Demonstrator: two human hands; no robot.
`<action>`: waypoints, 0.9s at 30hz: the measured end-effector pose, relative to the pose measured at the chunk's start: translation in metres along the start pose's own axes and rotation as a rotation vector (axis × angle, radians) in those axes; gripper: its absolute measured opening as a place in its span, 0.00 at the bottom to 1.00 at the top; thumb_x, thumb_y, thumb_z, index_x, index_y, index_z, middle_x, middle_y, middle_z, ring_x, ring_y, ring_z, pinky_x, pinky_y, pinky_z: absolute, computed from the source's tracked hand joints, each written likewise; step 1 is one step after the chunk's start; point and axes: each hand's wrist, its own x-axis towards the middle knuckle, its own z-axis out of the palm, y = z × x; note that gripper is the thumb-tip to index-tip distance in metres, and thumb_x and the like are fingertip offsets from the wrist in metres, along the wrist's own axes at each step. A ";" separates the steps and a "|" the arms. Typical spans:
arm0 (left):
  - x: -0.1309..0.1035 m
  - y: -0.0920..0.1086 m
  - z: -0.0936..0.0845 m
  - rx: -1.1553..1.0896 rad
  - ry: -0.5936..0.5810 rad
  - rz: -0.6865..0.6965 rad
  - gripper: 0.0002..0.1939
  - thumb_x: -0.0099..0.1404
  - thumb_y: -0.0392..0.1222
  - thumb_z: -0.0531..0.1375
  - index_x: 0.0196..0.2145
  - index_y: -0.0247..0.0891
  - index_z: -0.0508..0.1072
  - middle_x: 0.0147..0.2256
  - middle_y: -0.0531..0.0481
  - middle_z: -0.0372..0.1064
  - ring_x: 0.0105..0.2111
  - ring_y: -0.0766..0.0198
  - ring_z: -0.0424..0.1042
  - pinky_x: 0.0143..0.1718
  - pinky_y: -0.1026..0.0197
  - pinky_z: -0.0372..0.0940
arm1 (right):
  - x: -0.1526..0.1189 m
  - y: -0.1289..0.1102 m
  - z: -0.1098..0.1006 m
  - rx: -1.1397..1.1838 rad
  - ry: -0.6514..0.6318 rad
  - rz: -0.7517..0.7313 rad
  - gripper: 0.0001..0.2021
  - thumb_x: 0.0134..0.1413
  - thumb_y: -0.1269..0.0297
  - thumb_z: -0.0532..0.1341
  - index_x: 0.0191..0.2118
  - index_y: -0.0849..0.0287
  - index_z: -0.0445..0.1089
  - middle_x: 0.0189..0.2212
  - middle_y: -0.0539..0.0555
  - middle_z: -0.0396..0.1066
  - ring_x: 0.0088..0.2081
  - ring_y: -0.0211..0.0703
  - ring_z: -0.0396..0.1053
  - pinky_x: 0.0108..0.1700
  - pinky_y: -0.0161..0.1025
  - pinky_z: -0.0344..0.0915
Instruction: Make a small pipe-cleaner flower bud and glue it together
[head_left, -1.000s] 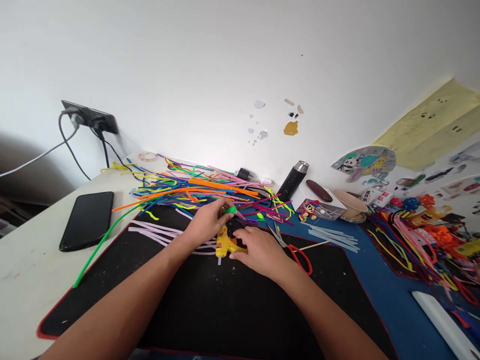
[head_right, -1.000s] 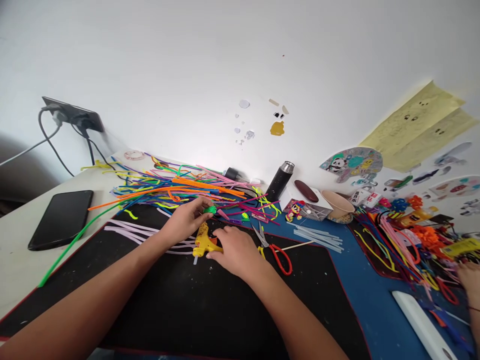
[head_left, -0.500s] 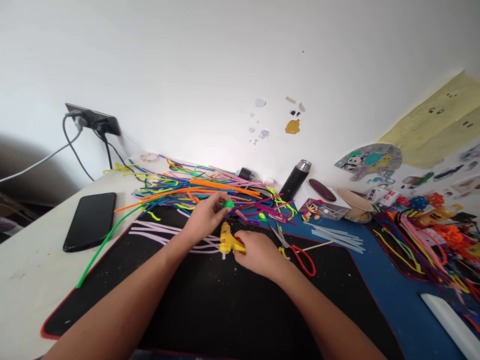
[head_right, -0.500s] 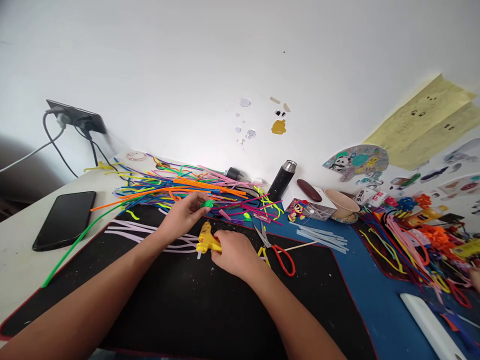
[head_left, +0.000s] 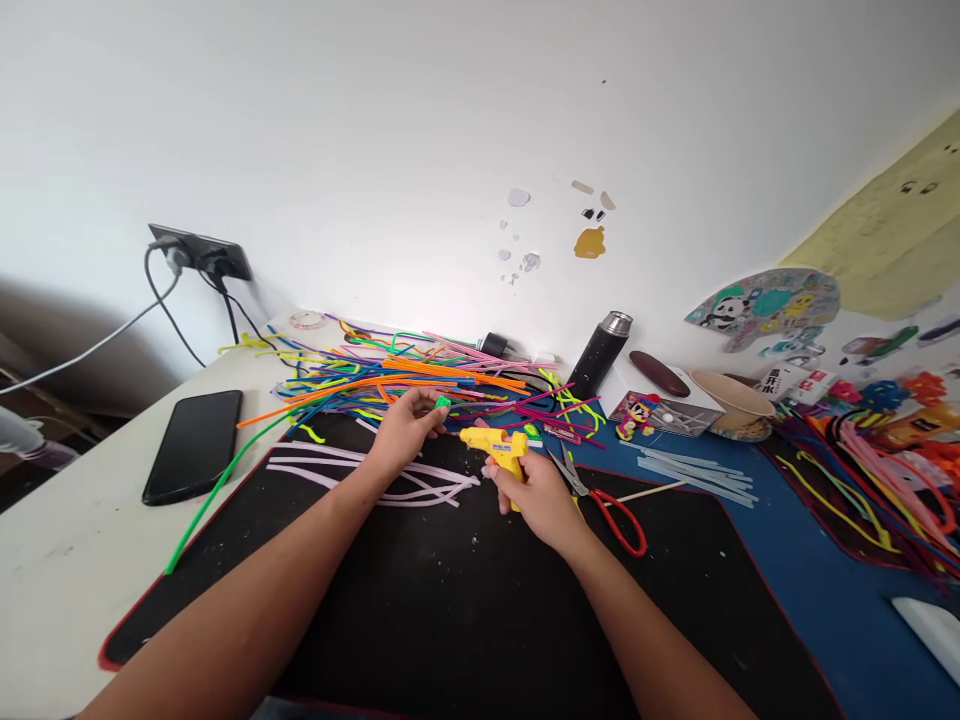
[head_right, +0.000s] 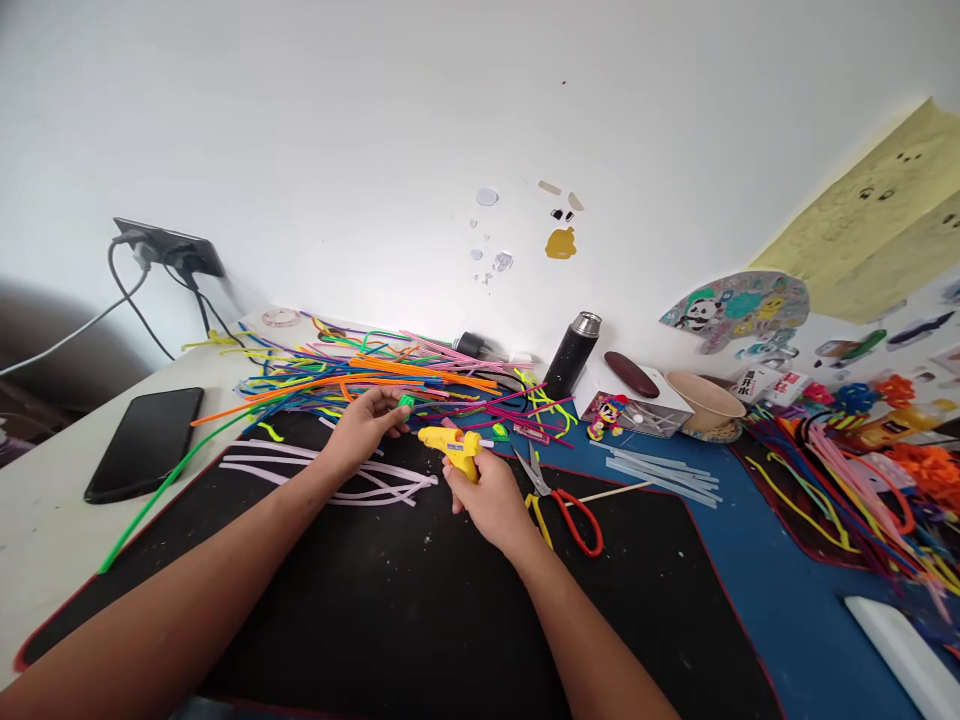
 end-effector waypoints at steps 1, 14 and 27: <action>0.001 -0.002 0.000 0.000 -0.001 -0.008 0.27 0.55 0.61 0.71 0.39 0.38 0.70 0.32 0.52 0.73 0.26 0.62 0.76 0.26 0.61 0.69 | 0.000 0.000 0.000 0.068 0.022 -0.001 0.16 0.61 0.49 0.64 0.41 0.59 0.75 0.18 0.47 0.71 0.25 0.45 0.71 0.32 0.38 0.65; 0.000 0.002 -0.003 0.050 -0.029 0.036 0.23 0.58 0.57 0.71 0.41 0.40 0.70 0.33 0.53 0.73 0.28 0.62 0.76 0.28 0.60 0.71 | 0.032 -0.020 -0.004 0.811 0.014 -0.022 0.24 0.48 0.43 0.74 0.37 0.58 0.73 0.16 0.42 0.64 0.13 0.34 0.59 0.17 0.32 0.53; -0.015 0.018 0.006 0.153 -0.015 0.160 0.15 0.63 0.48 0.68 0.46 0.40 0.76 0.43 0.47 0.78 0.38 0.59 0.77 0.41 0.56 0.75 | 0.018 0.003 -0.002 0.620 -0.059 -0.067 0.27 0.57 0.35 0.67 0.34 0.58 0.72 0.11 0.41 0.58 0.11 0.36 0.60 0.16 0.33 0.54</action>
